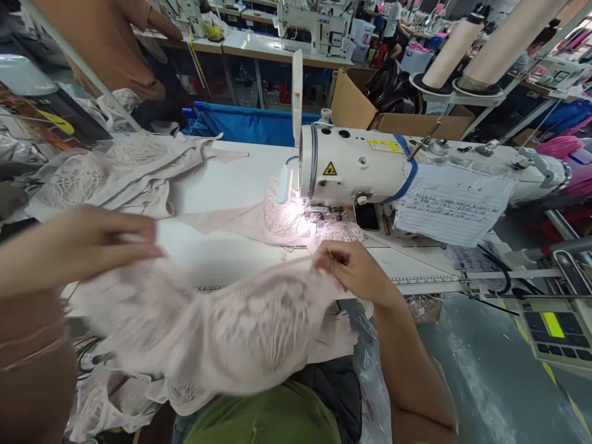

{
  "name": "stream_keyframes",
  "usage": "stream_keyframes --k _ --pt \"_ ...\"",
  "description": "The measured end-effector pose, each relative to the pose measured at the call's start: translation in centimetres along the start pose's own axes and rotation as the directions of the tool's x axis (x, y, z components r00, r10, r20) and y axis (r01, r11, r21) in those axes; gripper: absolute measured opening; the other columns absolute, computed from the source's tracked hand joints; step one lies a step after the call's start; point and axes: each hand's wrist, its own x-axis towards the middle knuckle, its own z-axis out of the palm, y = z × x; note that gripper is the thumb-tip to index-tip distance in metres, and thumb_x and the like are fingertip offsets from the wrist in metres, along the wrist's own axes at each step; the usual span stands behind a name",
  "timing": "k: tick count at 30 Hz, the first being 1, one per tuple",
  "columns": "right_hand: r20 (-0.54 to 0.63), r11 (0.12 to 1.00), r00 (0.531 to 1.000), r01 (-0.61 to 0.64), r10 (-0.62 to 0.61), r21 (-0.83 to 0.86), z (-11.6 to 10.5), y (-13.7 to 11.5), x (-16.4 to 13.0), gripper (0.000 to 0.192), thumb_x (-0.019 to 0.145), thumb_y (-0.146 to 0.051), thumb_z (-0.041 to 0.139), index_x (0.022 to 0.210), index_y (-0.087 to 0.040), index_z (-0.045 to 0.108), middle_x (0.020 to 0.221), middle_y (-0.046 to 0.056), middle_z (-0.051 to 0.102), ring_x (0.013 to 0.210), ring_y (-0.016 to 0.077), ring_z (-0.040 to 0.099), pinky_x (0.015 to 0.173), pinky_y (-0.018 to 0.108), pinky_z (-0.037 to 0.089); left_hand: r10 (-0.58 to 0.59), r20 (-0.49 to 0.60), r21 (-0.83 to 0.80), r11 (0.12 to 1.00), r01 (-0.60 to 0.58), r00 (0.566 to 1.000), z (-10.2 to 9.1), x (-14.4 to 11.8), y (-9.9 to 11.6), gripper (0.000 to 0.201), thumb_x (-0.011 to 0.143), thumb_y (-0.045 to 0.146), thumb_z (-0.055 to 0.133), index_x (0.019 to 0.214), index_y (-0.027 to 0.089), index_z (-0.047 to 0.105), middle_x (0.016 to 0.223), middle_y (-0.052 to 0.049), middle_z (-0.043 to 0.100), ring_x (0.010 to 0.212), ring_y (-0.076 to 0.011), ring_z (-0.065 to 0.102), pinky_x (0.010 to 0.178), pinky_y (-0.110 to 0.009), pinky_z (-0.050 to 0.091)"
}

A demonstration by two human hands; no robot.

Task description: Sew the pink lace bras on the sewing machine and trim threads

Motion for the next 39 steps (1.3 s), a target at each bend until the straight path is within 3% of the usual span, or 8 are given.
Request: stream_keyframes --k 2,6,8,10,15,25,30,39 --pt "-0.181 0.924 0.983 -0.105 0.040 -0.368 0.9 1.3 1.4 0.036 0.097 -0.038 0.057 0.067 -0.018 0.058 0.055 -0.001 0.048 0.050 0.0114 0.039 0.051 0.025 0.026 0.161 -0.003 0.761 0.641 -0.102 0.987 1.0 2.6 -1.3 0.028 0.077 0.001 0.071 0.055 0.011 0.057 0.045 0.012 0.040 0.040 -0.0007 0.033 0.041 -0.008 0.017" --pt "-0.409 0.562 0.905 -0.278 -0.120 -0.779 4.2 3.3 2.0 0.013 0.093 -0.016 0.052 0.095 -0.015 0.065 0.087 0.007 0.062 0.057 0.0117 0.043 0.050 0.025 0.021 0.461 0.114 0.936 0.248 -0.251 0.880 2.0 3.7 -7.1 0.018 0.081 -0.001 0.068 0.091 0.014 0.068 0.085 -0.001 0.068 0.073 -0.0142 0.059 0.065 -0.022 0.048" --pt "-0.377 0.538 0.900 -0.210 -0.221 -0.816 6.8 3.3 0.9 0.018 0.094 -0.013 0.047 0.099 -0.015 0.064 0.087 0.006 0.060 0.056 0.0109 0.044 0.048 0.024 0.023 0.640 0.320 0.929 -0.066 -0.365 0.699 2.3 2.2 -10.7 0.015 0.088 0.002 0.061 0.093 0.015 0.065 0.098 -0.008 0.069 0.090 -0.0226 0.062 0.079 -0.037 0.054" --pt "-0.239 0.597 0.919 -0.006 -0.313 -0.802 9.9 2.6 -0.6 0.018 0.098 -0.020 0.047 0.092 -0.016 0.063 0.079 0.003 0.057 0.057 0.0107 0.046 0.049 0.022 0.030 0.600 0.496 0.852 -0.196 -0.485 0.628 2.5 0.2 -14.1 0.017 0.092 0.004 0.056 0.105 0.013 0.063 0.105 -0.013 0.068 0.099 -0.0256 0.062 0.083 -0.041 0.057" --pt "0.119 0.472 0.938 0.270 -0.325 -0.839 14.4 2.3 -3.5 0.026 0.092 -0.026 0.062 0.116 -0.014 0.062 0.082 0.006 0.059 0.074 0.0199 0.057 0.059 0.029 0.040 0.492 0.533 0.828 -0.137 -0.543 0.688 1.9 -2.2 -18.6 0.022 0.098 0.011 0.051 0.120 0.007 0.055 0.125 -0.022 0.062 0.123 -0.0304 0.056 0.099 -0.049 0.055" --pt "0.109 0.544 0.919 0.316 -0.378 -0.778 10.8 2.1 -1.9 0.024 0.098 -0.010 0.046 0.101 -0.012 0.070 0.076 0.004 0.060 0.066 0.0150 0.055 0.056 0.028 0.042 0.447 0.587 0.801 -0.199 -0.564 0.675 1.1 -1.8 -18.0 0.031 0.099 0.007 0.045 0.128 0.006 0.055 0.132 -0.020 0.062 0.130 -0.0323 0.050 0.103 -0.053 0.049" --pt "0.209 0.497 0.842 0.475 -0.498 -0.726 12.4 2.9 1.0 0.029 0.099 -0.006 0.044 0.113 -0.004 0.069 0.114 0.015 0.070 0.114 0.0230 0.060 0.097 0.034 0.051 0.450 0.599 0.797 -0.257 -0.546 0.662 2.0 -1.4 -18.3 0.024 0.098 0.006 0.045 0.118 0.005 0.059 0.125 -0.020 0.065 0.129 -0.0315 0.053 0.106 -0.050 0.048" --pt "0.206 0.552 0.923 0.362 -0.326 -0.751 12.6 4.7 1.4 0.048 0.094 0.002 0.037 0.135 -0.010 0.060 0.130 0.014 0.067 0.122 0.0235 0.057 0.095 0.038 0.050 0.437 0.492 0.871 -0.266 -0.414 0.753 0.7 -1.7 -18.0 0.032 0.097 0.004 0.043 0.126 0.003 0.056 0.133 -0.024 0.062 0.132 -0.0316 0.053 0.107 -0.051 0.043"
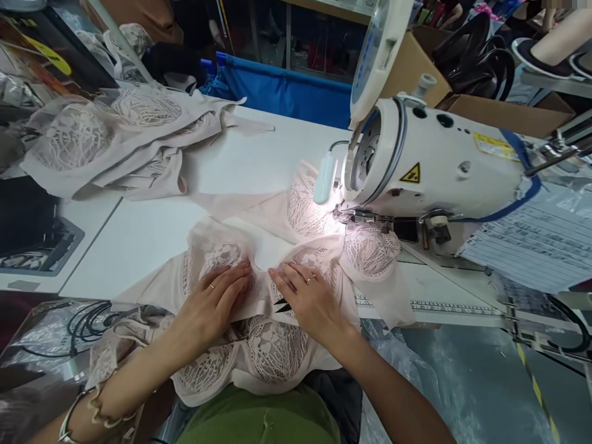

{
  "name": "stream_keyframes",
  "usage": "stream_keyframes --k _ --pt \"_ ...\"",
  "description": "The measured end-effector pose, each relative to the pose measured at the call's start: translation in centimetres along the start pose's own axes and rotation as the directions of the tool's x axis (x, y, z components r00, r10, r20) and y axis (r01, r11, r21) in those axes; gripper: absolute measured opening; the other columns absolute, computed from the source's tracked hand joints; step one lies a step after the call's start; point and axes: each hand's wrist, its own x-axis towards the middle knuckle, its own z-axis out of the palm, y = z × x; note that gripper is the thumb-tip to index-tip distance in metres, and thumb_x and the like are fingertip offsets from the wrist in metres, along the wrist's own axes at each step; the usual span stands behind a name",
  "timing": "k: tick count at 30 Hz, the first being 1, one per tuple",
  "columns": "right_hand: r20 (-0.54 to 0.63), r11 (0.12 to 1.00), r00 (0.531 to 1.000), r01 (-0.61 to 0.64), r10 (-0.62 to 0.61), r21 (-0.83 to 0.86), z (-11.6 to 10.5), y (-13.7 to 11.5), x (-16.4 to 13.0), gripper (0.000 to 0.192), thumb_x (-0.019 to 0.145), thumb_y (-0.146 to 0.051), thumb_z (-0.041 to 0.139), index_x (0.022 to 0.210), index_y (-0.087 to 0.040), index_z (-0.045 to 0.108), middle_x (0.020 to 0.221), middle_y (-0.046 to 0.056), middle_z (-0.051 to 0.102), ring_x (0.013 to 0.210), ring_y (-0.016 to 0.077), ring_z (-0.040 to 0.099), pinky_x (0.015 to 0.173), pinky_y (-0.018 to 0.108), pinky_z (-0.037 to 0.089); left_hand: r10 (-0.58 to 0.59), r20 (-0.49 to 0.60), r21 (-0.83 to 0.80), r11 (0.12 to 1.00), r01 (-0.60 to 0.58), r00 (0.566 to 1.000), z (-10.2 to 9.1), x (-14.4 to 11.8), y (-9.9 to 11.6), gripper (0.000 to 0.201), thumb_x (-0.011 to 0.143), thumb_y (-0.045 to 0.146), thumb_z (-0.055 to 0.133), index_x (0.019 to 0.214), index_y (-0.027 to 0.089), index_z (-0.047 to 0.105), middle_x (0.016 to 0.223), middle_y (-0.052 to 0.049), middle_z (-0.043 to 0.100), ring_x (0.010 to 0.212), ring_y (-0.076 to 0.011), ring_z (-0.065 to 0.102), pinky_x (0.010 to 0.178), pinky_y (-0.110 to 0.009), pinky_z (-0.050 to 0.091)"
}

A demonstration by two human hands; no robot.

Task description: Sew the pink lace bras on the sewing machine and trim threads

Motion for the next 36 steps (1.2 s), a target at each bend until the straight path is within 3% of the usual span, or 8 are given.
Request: stream_keyframes --k 5,8,12,16,22,31,36 --pt "0.115 0.995 0.990 -0.077 0.084 -0.070 -0.4 -0.5 0.5 0.054 0.092 0.002 0.036 0.141 -0.008 0.053 0.147 0.012 0.054 0.116 0.0241 0.056 0.091 0.039 0.046 -0.054 0.033 0.064 0.997 0.052 0.998 -0.3 0.2 0.3 0.041 0.097 0.009 0.042 0.137 0.007 0.052 0.144 -0.019 0.055 0.136 -0.0344 0.047 0.109 -0.054 0.038" --pt "0.132 0.991 0.984 -0.107 0.118 -0.085 -0.5 -0.8 0.7 0.055 0.090 0.001 0.039 0.143 -0.008 0.051 0.148 0.011 0.054 0.114 0.0244 0.055 0.089 0.040 0.043 -0.110 0.044 0.067 0.992 0.107 0.993 -0.5 0.2 0.4 0.038 0.098 0.013 0.046 0.135 0.008 0.054 0.147 -0.017 0.053 0.134 -0.0350 0.047 0.110 -0.053 0.037" --pt "0.130 0.979 0.972 -0.184 0.194 -0.086 -0.6 -1.3 0.8 0.059 0.089 0.002 0.040 0.144 -0.018 0.051 0.146 0.008 0.057 0.117 0.0260 0.054 0.094 0.045 0.038 -0.144 0.072 0.067 0.988 0.139 0.987 -0.5 0.0 0.3 0.041 0.098 0.013 0.046 0.139 0.008 0.051 0.150 -0.016 0.050 0.135 -0.0341 0.045 0.112 -0.053 0.035" --pt "0.116 0.966 0.961 -0.241 0.251 -0.098 -0.5 -1.8 0.7 0.063 0.090 0.002 0.039 0.149 -0.018 0.044 0.146 0.010 0.056 0.123 0.0295 0.050 0.100 0.052 0.034 -0.173 0.080 0.058 0.984 0.169 0.982 -0.4 0.0 0.3 0.046 0.099 0.015 0.048 0.144 0.011 0.047 0.153 -0.013 0.048 0.135 -0.0346 0.043 0.115 -0.056 0.031" --pt "0.129 0.964 0.956 -0.255 0.263 -0.072 -0.5 -1.7 0.9 0.070 0.088 0.004 0.039 0.154 -0.018 0.035 0.147 0.011 0.054 0.129 0.0335 0.045 0.107 0.063 0.029 -0.191 0.072 0.057 0.981 0.187 0.979 -0.5 0.0 0.3 0.047 0.100 0.017 0.047 0.147 0.011 0.045 0.152 -0.011 0.050 0.140 -0.0384 0.037 0.118 -0.068 0.017" --pt "0.152 0.964 0.953 -0.250 0.262 -0.095 -0.5 -1.7 0.9 0.066 0.086 0.006 0.039 0.149 -0.014 0.041 0.149 0.011 0.052 0.129 0.0333 0.045 0.108 0.065 0.026 -0.204 0.084 0.035 0.979 0.202 0.975 -0.5 -0.3 0.2 0.051 0.100 0.018 0.048 0.151 0.014 0.041 0.153 -0.010 0.048 0.143 -0.0375 0.035 0.120 -0.069 0.014" --pt "0.129 0.963 0.955 -0.259 0.267 -0.076 -0.3 -1.6 0.9 0.067 0.087 0.004 0.041 0.150 -0.017 0.040 0.148 0.011 0.053 0.131 0.0321 0.044 0.111 0.062 0.025 -0.184 0.084 0.035 0.983 0.181 0.979 -0.6 -0.1 0.2 0.051 0.098 0.017 0.050 0.148 0.023 0.045 0.153 -0.011 0.048 0.143 -0.0395 0.035 0.117 -0.072 0.016"
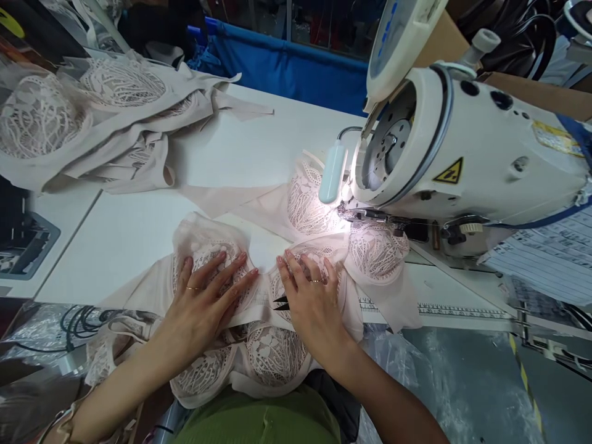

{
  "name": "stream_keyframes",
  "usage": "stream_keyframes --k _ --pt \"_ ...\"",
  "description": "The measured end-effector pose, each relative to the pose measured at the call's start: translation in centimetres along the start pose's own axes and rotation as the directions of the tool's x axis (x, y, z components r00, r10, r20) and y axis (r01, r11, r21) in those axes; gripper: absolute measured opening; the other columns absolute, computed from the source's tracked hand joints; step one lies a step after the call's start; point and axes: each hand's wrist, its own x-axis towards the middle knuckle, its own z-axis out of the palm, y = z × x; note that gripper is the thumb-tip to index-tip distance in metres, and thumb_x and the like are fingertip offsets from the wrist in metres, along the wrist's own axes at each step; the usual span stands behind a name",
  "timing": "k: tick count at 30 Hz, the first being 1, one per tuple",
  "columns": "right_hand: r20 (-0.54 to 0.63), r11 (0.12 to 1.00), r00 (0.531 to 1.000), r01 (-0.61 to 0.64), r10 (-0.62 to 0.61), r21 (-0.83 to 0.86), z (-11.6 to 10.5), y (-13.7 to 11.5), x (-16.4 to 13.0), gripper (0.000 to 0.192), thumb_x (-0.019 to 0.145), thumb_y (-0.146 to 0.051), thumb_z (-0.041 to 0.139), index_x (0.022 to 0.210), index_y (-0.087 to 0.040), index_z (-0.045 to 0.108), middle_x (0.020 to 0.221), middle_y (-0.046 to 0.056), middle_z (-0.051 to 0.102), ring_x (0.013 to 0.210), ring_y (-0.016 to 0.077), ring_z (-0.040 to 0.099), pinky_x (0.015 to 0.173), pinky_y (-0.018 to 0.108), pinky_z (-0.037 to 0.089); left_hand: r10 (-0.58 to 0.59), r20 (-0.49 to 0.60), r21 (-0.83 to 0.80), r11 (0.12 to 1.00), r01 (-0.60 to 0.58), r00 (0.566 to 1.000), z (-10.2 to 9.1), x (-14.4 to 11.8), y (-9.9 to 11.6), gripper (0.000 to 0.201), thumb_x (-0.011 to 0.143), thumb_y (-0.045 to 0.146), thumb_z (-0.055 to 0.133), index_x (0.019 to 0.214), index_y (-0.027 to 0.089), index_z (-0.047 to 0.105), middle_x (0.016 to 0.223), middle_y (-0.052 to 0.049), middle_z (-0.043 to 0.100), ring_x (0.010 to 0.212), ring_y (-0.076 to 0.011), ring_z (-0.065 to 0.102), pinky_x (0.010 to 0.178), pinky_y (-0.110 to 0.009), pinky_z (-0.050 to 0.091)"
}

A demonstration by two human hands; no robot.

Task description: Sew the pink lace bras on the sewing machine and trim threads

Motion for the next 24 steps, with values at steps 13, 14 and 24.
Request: stream_keyframes --k 13,14,24 --pt "-0.233 0.932 0.931 0.322 -0.280 0.164 -0.1 1.5 -1.4 0.034 0.099 -0.006 0.043 0.121 -0.012 0.069 0.120 0.008 0.073 0.120 0.0182 0.060 0.110 0.038 0.042 0.011 -0.029 0.014 1.000 -0.010 1.000 0.2 0.1 0.0 0.045 0.098 0.020 0.053 0.142 0.020 0.052 0.150 -0.012 0.051 0.141 -0.0397 0.037 0.118 -0.070 0.016" --pt "-0.235 0.934 0.933 0.315 -0.272 0.170 -0.1 1.5 -1.4 0.034 0.099 -0.005 0.043 0.121 -0.012 0.068 0.119 0.008 0.074 0.118 0.0183 0.061 0.108 0.039 0.043 0.008 -0.027 0.014 1.000 -0.008 1.000 0.2 0.1 0.0 0.045 0.097 0.020 0.054 0.142 0.020 0.052 0.150 -0.012 0.051 0.141 -0.0394 0.037 0.118 -0.070 0.016" --pt "-0.194 0.944 0.943 0.298 -0.269 0.140 0.1 1.5 -1.3 0.038 0.097 -0.005 0.051 0.131 -0.016 0.064 0.119 0.008 0.073 0.113 0.0193 0.063 0.103 0.040 0.044 0.016 -0.022 0.018 1.000 -0.016 1.000 0.1 0.0 0.0 0.044 0.098 0.019 0.052 0.142 0.019 0.052 0.150 -0.013 0.051 0.141 -0.0402 0.037 0.117 -0.072 0.016"
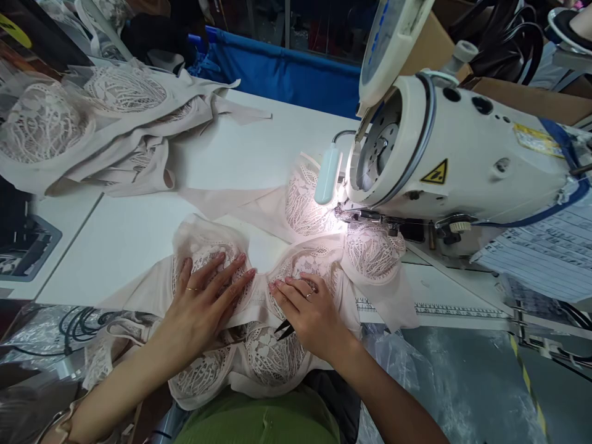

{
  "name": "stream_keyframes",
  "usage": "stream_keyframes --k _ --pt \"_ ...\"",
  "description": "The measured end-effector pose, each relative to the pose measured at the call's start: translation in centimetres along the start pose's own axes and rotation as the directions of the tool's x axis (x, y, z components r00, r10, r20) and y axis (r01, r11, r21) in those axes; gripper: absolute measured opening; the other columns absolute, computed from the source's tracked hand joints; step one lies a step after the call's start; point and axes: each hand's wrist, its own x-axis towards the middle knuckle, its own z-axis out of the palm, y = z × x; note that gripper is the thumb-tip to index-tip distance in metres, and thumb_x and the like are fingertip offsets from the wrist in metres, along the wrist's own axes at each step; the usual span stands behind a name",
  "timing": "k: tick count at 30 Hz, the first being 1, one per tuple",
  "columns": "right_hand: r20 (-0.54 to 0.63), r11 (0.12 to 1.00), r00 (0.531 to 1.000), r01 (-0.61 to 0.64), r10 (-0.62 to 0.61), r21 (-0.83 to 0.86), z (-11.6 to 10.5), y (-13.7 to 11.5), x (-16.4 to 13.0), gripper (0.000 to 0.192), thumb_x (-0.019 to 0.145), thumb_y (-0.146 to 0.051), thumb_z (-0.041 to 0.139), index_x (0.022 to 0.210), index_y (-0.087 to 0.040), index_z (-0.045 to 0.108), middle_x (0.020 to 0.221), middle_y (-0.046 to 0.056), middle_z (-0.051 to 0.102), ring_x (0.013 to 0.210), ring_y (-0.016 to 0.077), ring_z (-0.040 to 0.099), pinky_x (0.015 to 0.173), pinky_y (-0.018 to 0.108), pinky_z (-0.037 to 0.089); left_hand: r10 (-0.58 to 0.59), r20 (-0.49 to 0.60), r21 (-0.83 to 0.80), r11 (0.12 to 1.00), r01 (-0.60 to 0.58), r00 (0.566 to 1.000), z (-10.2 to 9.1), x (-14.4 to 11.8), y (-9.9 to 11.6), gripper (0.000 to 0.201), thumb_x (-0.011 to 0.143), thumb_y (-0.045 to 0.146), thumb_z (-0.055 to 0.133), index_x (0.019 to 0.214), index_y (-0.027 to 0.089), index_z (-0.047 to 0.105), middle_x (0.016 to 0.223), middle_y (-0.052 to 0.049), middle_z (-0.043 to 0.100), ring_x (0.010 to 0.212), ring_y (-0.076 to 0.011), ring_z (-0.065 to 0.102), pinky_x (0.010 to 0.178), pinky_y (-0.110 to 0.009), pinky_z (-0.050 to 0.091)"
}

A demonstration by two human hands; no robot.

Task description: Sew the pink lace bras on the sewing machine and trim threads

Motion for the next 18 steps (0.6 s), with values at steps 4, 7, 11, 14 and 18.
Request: stream_keyframes --k 4,7,11,14,18 --pt "-0.006 1.000 1.000 0.004 -0.004 0.012 0.17 0.06 -0.08 0.036 0.097 -0.005 0.050 0.128 -0.014 0.065 0.120 0.008 0.073 0.113 0.0197 0.063 0.103 0.040 0.043 0.001 0.012 0.008 1.000 -0.001 1.000 0.11 -0.05 0.00 0.045 0.098 0.018 0.051 0.144 0.019 0.051 0.152 -0.013 0.049 0.140 -0.0419 0.038 0.115 -0.073 0.019" --pt "-0.016 1.000 1.000 0.000 0.001 0.018 0.26 0.06 -0.16 0.035 0.098 -0.005 0.048 0.127 -0.014 0.065 0.119 0.007 0.074 0.113 0.0199 0.063 0.102 0.041 0.043 0.000 0.006 0.007 1.000 0.000 1.000 0.13 -0.04 -0.02 0.045 0.098 0.019 0.052 0.143 0.019 0.051 0.152 -0.012 0.049 0.139 -0.0419 0.038 0.115 -0.074 0.019" --pt "-0.014 1.000 1.000 -0.004 0.004 0.011 0.23 0.00 -0.22 0.037 0.098 -0.005 0.047 0.128 -0.015 0.065 0.120 0.007 0.073 0.113 0.0194 0.062 0.102 0.041 0.043 0.002 0.010 0.012 1.000 -0.002 1.000 0.07 -0.05 -0.03 0.045 0.098 0.018 0.051 0.143 0.019 0.051 0.153 -0.012 0.048 0.139 -0.0416 0.038 0.116 -0.073 0.019" --pt "-0.016 1.000 1.000 -0.008 0.008 0.013 0.13 -0.03 -0.17 0.036 0.098 -0.005 0.047 0.128 -0.014 0.065 0.120 0.007 0.073 0.113 0.0195 0.061 0.103 0.040 0.043 0.000 0.006 0.005 1.000 0.000 1.000 0.02 -0.03 0.00 0.044 0.098 0.019 0.052 0.142 0.019 0.052 0.152 -0.012 0.049 0.139 -0.0412 0.039 0.116 -0.072 0.019" --pt "-0.014 1.000 1.000 -0.007 0.007 0.019 0.04 -0.03 -0.04 0.035 0.098 -0.005 0.047 0.127 -0.013 0.065 0.118 0.008 0.073 0.113 0.0198 0.060 0.103 0.040 0.041 0.000 -0.004 -0.001 1.000 0.000 1.000 0.00 0.03 0.01 0.043 0.098 0.020 0.051 0.141 0.018 0.053 0.151 -0.012 0.050 0.139 -0.0410 0.039 0.116 -0.072 0.018"
